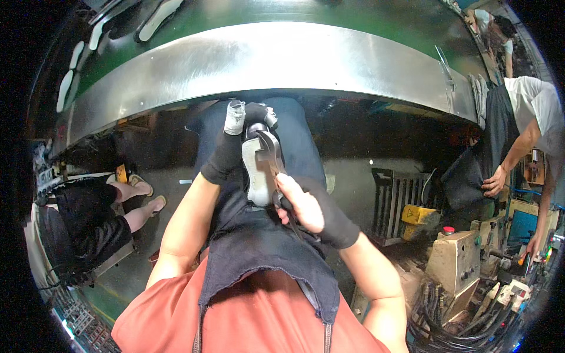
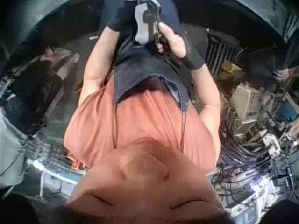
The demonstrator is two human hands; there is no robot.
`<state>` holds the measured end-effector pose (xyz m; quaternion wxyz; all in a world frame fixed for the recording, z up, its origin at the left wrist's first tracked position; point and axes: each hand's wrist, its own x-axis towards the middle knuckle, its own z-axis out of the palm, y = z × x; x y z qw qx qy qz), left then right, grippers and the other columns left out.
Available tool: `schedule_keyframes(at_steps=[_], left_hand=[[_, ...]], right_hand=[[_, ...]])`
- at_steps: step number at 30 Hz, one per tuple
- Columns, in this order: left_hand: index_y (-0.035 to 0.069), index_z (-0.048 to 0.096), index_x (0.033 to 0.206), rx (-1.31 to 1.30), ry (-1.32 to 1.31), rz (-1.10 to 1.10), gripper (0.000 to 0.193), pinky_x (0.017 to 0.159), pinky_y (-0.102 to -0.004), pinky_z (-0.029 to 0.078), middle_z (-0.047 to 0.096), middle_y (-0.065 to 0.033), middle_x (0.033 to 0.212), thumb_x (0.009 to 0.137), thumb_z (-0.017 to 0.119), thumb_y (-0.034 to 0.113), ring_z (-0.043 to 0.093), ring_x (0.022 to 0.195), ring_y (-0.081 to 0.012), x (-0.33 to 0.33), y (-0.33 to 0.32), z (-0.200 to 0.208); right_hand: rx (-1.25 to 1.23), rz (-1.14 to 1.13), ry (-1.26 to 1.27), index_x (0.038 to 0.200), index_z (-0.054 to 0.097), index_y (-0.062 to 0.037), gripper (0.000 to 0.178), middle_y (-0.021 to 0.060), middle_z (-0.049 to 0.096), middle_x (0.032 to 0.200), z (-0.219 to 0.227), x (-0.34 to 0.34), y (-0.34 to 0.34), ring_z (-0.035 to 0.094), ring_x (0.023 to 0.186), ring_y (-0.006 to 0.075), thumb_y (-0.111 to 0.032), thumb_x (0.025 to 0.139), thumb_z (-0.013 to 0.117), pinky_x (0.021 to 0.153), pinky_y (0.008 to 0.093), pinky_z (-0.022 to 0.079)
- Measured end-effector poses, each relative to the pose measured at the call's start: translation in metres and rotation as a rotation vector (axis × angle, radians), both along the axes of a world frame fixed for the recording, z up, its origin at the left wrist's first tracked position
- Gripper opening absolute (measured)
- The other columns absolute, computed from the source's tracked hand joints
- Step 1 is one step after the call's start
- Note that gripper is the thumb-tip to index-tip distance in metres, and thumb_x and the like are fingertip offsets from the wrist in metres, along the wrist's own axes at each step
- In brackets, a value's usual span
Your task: The worker is using specialized pliers to pull and trim excess material from the soles of shoes on an assembly line.
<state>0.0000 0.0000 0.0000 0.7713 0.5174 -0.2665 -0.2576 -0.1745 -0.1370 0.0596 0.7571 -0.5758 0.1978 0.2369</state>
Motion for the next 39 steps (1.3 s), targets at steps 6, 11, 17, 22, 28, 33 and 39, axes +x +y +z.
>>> schedule_keyframes(at_steps=[6,11,17,22,28,33,39], left_hand=[[0.002,0.069,0.091,0.043,-0.038,0.071,0.064,0.089,-0.0321,0.047,0.068,-0.0093,0.099,0.104,0.032,0.052,0.061,0.097,-0.0178,0.002,0.007,-0.005],[0.000,0.067,0.106,0.051,-0.062,-0.019,0.070,0.105,-0.0373,0.039,0.066,-0.0145,0.113,0.099,0.027,0.058,0.060,0.108,-0.0257,-0.011,0.038,0.012],[0.002,0.053,0.133,0.235,0.447,0.131,0.104,0.094,-0.0336,0.046,0.062,-0.0100,0.115,0.085,0.019,0.088,0.059,0.104,-0.0189,-0.095,0.054,0.055],[0.002,0.061,0.118,0.148,0.563,0.048,0.085,0.079,-0.0284,0.048,0.062,-0.0056,0.098,0.091,0.034,0.078,0.057,0.089,-0.0110,-0.108,0.059,0.066],[0.002,0.063,0.109,0.272,0.399,0.055,0.065,0.077,-0.0272,0.048,0.064,-0.0041,0.091,0.102,0.036,0.061,0.059,0.083,-0.0104,-0.106,0.062,0.061],[0.002,0.065,0.107,0.334,0.382,0.086,0.061,0.076,-0.0285,0.050,0.066,-0.0046,0.091,0.103,0.037,0.057,0.062,0.081,-0.0117,-0.105,0.062,0.064],[0.005,0.056,0.126,0.024,0.362,0.208,0.073,0.086,-0.0290,0.050,0.063,-0.0088,0.113,0.099,0.034,0.068,0.061,0.100,-0.0146,-0.110,0.057,0.021]], right_hand=[[-0.701,-0.324,-0.476,0.084,0.056,-0.0010,0.037,0.0100,0.051,0.065,-0.076,0.006,0.077,0.047,0.058,0.0190,-0.029,0.106,0.046,0.055,0.0366,0.038],[-0.734,0.063,-0.617,0.088,0.060,-0.0008,0.021,0.0159,0.060,0.075,-0.064,-0.015,0.053,0.059,0.066,0.0303,-0.011,0.099,0.045,0.059,0.0392,0.043],[-0.890,0.460,-0.864,0.088,0.061,-0.0034,0.037,0.0140,0.061,0.112,-0.059,-0.091,0.019,0.062,0.100,0.0346,-0.040,0.087,0.065,0.081,0.0433,0.050],[-0.883,0.559,-0.828,0.087,0.061,-0.0038,0.043,0.0114,0.060,0.116,-0.054,-0.101,0.015,0.060,0.109,0.0312,-0.046,0.084,0.065,0.088,0.0408,0.050],[-0.743,0.521,-0.803,0.082,0.058,-0.0038,0.039,0.0141,0.061,0.106,-0.041,-0.099,0.020,0.062,0.095,0.0336,-0.041,0.083,0.070,0.085,0.0424,0.051],[-0.668,0.563,-0.717,0.081,0.057,-0.0034,0.042,0.0152,0.061,0.103,-0.037,-0.100,0.022,0.062,0.094,0.0336,-0.043,0.082,0.070,0.082,0.0426,0.051],[-0.843,0.492,-0.852,0.085,0.060,-0.0032,0.045,0.0124,0.061,0.107,-0.054,-0.100,0.023,0.063,0.097,0.0306,-0.048,0.081,0.068,0.076,0.0430,0.050]])
